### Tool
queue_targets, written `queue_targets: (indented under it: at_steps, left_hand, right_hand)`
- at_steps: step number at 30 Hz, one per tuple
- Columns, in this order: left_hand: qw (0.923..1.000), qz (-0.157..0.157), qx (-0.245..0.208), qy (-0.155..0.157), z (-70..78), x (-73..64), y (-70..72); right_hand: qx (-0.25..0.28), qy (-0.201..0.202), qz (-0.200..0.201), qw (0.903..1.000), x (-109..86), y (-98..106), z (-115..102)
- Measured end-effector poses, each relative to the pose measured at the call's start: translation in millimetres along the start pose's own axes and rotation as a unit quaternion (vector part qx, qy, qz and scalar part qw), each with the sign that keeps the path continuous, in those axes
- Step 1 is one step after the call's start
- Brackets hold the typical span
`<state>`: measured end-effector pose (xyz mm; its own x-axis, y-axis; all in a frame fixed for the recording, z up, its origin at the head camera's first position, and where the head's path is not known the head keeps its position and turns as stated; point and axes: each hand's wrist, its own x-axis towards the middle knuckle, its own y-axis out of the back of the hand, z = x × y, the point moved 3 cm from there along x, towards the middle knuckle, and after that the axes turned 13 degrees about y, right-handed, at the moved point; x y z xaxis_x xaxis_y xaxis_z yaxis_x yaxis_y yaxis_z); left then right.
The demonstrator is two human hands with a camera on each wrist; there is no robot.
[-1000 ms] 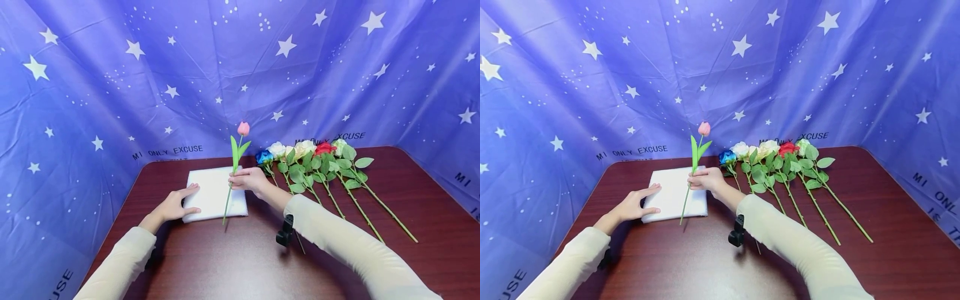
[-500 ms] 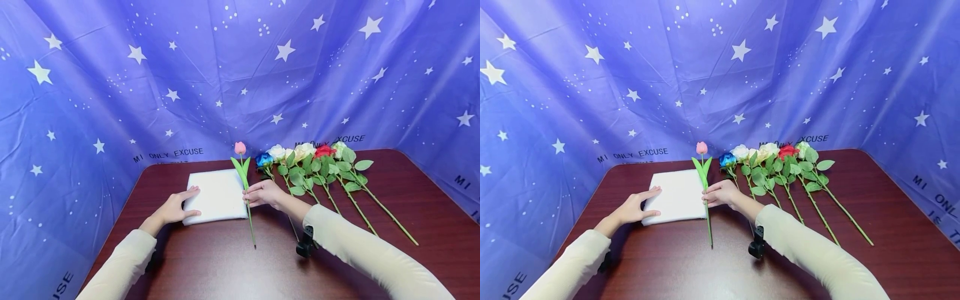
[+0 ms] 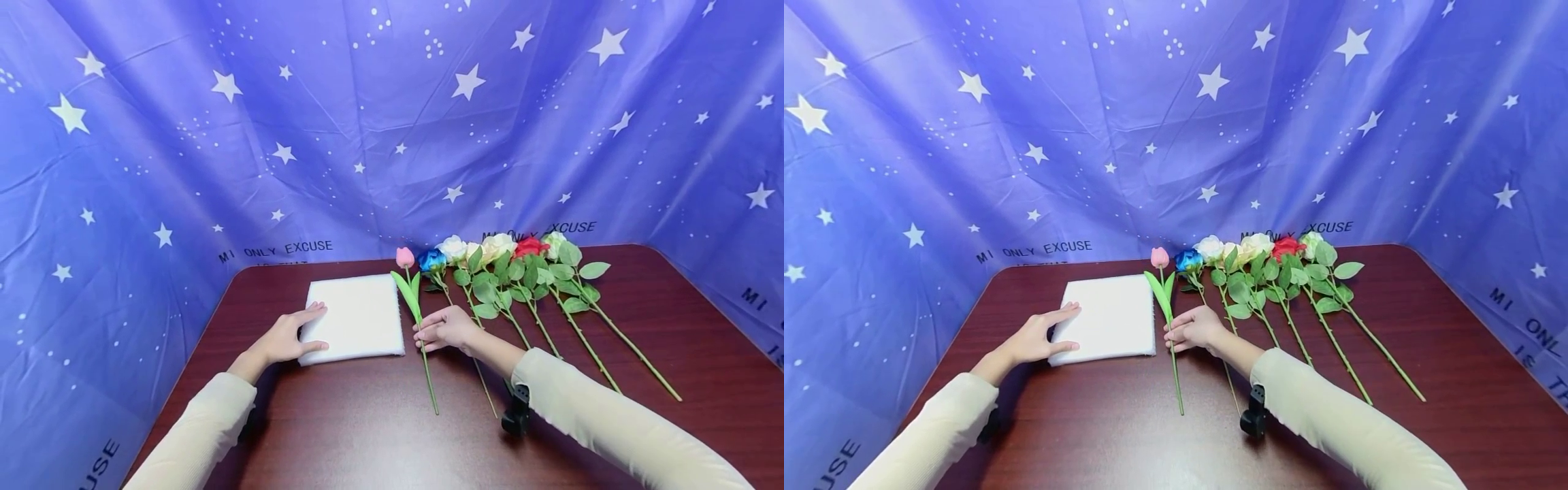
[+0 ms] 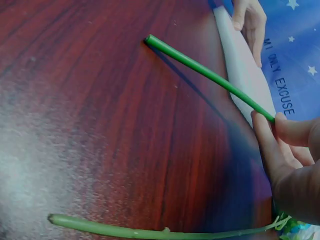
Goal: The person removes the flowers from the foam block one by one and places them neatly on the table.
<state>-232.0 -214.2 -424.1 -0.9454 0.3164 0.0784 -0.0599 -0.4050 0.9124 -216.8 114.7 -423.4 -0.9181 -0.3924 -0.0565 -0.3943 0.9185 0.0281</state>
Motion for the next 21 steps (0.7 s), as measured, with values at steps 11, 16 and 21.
queue_targets:
  at_steps: [11,16,21]
  left_hand:
    - [0.9985,-0.043,0.012,0.032,4.9,3.3,6.0]
    - [0.9981,-0.046,0.013,0.038,6.6,3.8,6.4]
    - [0.9986,-0.040,0.020,0.029,9.2,1.4,5.9]
  right_hand:
    - [-0.043,-0.032,0.049,0.9973,-1.7,5.3,2.9]
    - [-0.020,-0.058,0.054,0.9967,0.0,8.5,6.1]
    - [-0.004,-0.080,0.074,0.9941,1.3,11.7,7.1]
